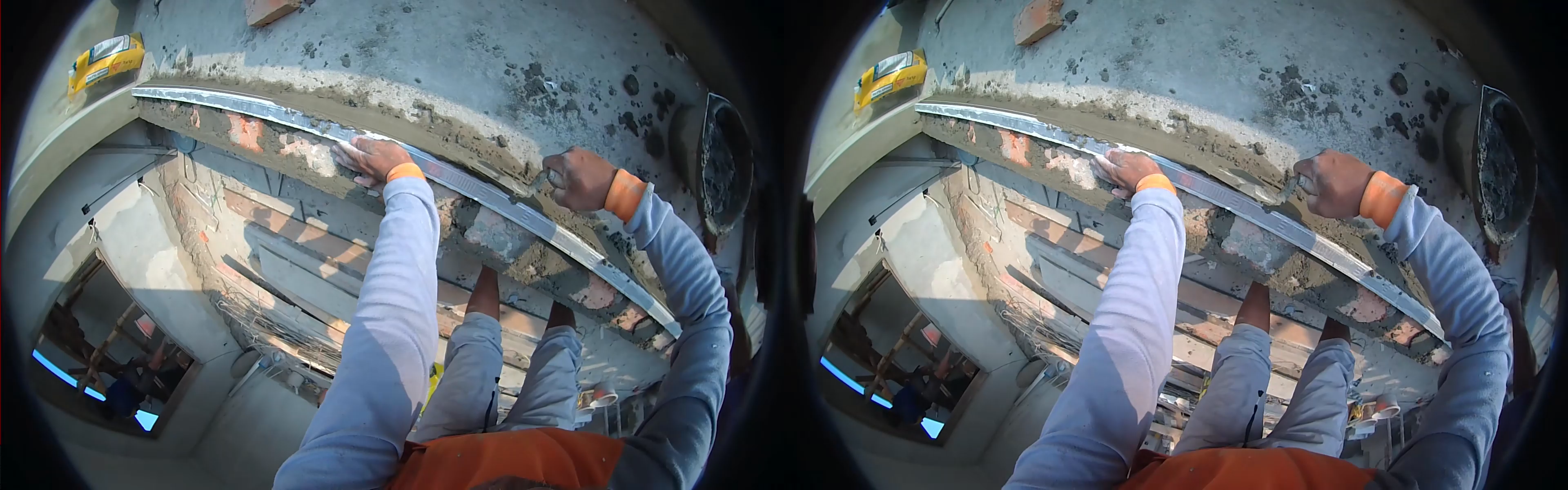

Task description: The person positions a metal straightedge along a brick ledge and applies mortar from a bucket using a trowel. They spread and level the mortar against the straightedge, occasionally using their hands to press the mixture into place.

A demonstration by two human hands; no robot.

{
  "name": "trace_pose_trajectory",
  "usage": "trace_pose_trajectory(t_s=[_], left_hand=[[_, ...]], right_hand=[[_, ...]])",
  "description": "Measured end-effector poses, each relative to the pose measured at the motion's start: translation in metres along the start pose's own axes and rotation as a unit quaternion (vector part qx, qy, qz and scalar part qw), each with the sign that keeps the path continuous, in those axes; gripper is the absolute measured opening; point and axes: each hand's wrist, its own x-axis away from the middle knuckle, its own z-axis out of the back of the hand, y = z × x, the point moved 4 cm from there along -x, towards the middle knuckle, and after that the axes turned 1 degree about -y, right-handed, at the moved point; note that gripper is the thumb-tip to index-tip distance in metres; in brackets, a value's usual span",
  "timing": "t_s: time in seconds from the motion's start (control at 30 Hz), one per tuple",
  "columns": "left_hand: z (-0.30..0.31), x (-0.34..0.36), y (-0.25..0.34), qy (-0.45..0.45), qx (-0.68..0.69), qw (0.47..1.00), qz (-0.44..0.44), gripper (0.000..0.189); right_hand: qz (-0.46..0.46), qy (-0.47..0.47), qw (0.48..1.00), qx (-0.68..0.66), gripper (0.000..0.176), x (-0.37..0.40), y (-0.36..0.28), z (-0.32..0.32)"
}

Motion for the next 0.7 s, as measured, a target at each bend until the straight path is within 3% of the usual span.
trace_pose_trajectory(t_s=[0.07,0.13,0.23,0.27,0.3,0.33,0.37,0.43,0.57,0.67,0.7], left_hand=[[-0.027,-0.02,0.021,0.023,0.084,0.993,0.075,0.044],[-0.08,-0.051,0.056,0.086,0.221,0.951,0.196,0.045],[0.001,0.01,-0.006,-0.024,0.229,0.969,0.091,0.046],[0.025,0.034,-0.033,0.004,0.483,0.859,0.169,0.048],[0.04,0.052,-0.051,0.033,0.697,0.677,0.235,0.05],[0.04,0.06,-0.056,0.063,0.853,0.435,0.281,0.052],[0.03,0.056,-0.049,0.061,0.853,0.432,0.286,0.052],[0.013,0.038,-0.038,0.153,0.81,0.473,0.31,0.053],[0.02,0.045,-0.044,0.077,0.827,0.47,0.298,0.055],[0.026,0.044,-0.049,0.115,0.82,0.471,0.304,0.052],[0.026,0.047,-0.048,0.11,0.823,0.469,0.302,0.052]], right_hand=[[-0.015,0.022,1.0,0.014,0.029,-0.027,0.003,0.004],[-0.016,0.054,0.998,0.038,0.034,-0.07,0.009,0.004],[-0.003,0.042,0.997,0.062,0.041,-0.132,-0.003,0.001],[-0.004,0.024,0.997,0.079,0.043,-0.144,-0.012,-0.003],[0.0,0.021,0.997,0.078,0.043,-0.151,-0.019,-0.007],[-0.012,-0.012,0.996,0.088,0.043,-0.157,-0.025,-0.009],[-0.024,-0.045,0.994,0.101,0.043,-0.159,-0.03,-0.01],[-0.009,-0.05,0.993,0.107,0.041,-0.139,-0.037,0.002],[0.028,-0.065,0.994,0.079,0.037,-0.083,-0.026,0.008],[0.02,-0.083,0.996,0.021,0.035,-0.067,-0.026,0.023],[0.008,-0.045,0.999,-0.002,0.038,-0.076,-0.022,0.023]])
